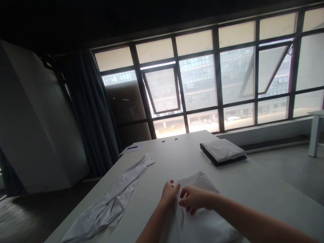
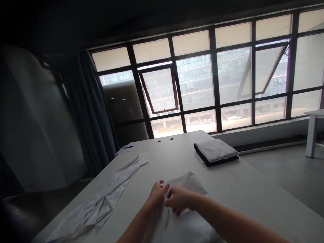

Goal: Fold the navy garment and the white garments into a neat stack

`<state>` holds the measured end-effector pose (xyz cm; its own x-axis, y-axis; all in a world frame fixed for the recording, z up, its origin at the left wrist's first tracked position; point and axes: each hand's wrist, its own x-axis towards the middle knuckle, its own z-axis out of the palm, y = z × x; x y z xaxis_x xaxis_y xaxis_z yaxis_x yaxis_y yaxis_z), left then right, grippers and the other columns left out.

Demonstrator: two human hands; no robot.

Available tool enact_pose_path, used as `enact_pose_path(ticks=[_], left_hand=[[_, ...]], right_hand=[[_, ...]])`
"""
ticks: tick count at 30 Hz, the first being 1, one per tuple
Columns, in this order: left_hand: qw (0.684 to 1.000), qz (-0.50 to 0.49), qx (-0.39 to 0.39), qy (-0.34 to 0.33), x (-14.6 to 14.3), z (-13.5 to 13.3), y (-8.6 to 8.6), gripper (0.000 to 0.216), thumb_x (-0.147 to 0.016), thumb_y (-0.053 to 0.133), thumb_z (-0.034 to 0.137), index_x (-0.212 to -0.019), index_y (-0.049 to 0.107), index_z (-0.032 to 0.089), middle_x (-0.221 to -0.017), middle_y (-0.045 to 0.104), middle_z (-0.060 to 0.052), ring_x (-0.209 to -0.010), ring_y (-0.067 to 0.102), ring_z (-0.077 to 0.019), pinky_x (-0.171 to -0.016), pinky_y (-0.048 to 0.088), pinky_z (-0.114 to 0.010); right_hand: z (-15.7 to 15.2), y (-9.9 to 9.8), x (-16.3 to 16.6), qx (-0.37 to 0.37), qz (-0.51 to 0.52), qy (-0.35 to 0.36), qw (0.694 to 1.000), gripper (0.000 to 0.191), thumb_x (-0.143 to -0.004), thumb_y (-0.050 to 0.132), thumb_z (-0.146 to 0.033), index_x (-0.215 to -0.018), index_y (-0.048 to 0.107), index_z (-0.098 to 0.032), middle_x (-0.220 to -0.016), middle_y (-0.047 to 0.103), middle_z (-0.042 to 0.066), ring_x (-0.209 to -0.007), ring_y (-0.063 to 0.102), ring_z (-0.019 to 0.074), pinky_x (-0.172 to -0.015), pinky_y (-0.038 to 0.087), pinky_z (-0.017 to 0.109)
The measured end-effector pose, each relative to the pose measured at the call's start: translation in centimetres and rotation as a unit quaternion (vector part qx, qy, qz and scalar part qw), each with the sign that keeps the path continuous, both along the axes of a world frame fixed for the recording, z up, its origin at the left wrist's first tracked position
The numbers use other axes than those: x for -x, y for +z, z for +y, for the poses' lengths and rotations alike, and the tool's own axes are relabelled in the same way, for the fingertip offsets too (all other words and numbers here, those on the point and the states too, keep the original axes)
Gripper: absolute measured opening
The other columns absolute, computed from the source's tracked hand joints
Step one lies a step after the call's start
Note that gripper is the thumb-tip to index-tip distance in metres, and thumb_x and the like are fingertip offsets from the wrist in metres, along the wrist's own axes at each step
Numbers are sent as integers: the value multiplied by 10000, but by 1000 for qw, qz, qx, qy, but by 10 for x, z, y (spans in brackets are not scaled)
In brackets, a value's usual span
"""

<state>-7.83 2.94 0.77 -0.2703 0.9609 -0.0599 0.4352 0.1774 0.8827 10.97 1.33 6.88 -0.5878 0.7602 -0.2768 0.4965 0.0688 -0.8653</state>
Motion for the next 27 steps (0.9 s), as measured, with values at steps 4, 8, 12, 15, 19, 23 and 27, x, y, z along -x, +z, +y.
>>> enact_pose_path(ticks=[4, 8, 12, 15, 19, 23, 27], left_hand=[[998, 45, -33, 0, -3, -8, -3, 332, -847, 711, 460, -1004, 620, 182, -903, 712, -60, -854, 663, -223, -755, 445, -286], [997, 61, -49, 14, -3, -11, -5, 208, -902, 633, 406, -965, 577, 216, -879, 687, -25, -830, 638, -198, -738, 431, -265], [996, 63, -51, 35, -7, -2, -4, 182, -927, 589, 390, -947, 554, 213, -942, 698, -52, -886, 652, -209, -765, 450, -262], [995, 77, -47, 41, -8, 2, -3, 200, -983, 491, 351, -1065, 561, 182, -995, 723, -91, -897, 681, -218, -771, 472, -272], [989, 138, -38, 24, -6, -3, 1, 231, -1017, 465, 329, -1100, 611, 170, -964, 745, -106, -906, 699, -241, -799, 471, -293], [975, 220, -21, 4, -8, -8, 7, 182, -1004, 531, 308, -1072, 660, 198, -964, 755, -118, -945, 705, -276, -843, 458, -324], [958, 287, -9, -10, -15, -8, 8, 185, -1017, 523, 301, -1085, 658, 195, -1079, 732, -149, -989, 698, -283, -888, 461, -348]], right_hand=[[59, 13, -47, -259, 19, -127, 957, 228, -850, 645, -348, -1029, 663, -208, -1061, 718, 101, -1054, 656, 245, -884, 511, 323], [100, -5, -90, -244, 6, -102, 964, 368, -863, 599, -540, -783, 644, -184, -837, 688, 70, -864, 630, 238, -741, 494, 304], [105, -31, -107, -203, 2, -72, 977, 576, -951, 389, -671, -734, 603, -183, -686, 614, 13, -691, 564, 185, -623, 446, 274], [107, -41, -106, -220, -22, -83, 972, 540, -938, 472, -656, -711, 596, -182, -673, 606, -2, -700, 548, 176, -636, 409, 265], [112, -46, -104, -252, -82, -116, 957, 377, -919, 593, -501, -759, 668, -169, -744, 685, 21, -754, 597, 190, -702, 404, 271], [107, -53, -107, -287, -146, -138, 937, 225, -913, 634, -373, -917, 746, -179, -914, 751, 76, -888, 652, 232, -831, 416, 315], [98, -61, -110, -320, -186, -162, 914, 222, -934, 622, -351, -997, 755, -185, -1062, 726, 119, -1091, 626, 286, -955, 403, 366]])
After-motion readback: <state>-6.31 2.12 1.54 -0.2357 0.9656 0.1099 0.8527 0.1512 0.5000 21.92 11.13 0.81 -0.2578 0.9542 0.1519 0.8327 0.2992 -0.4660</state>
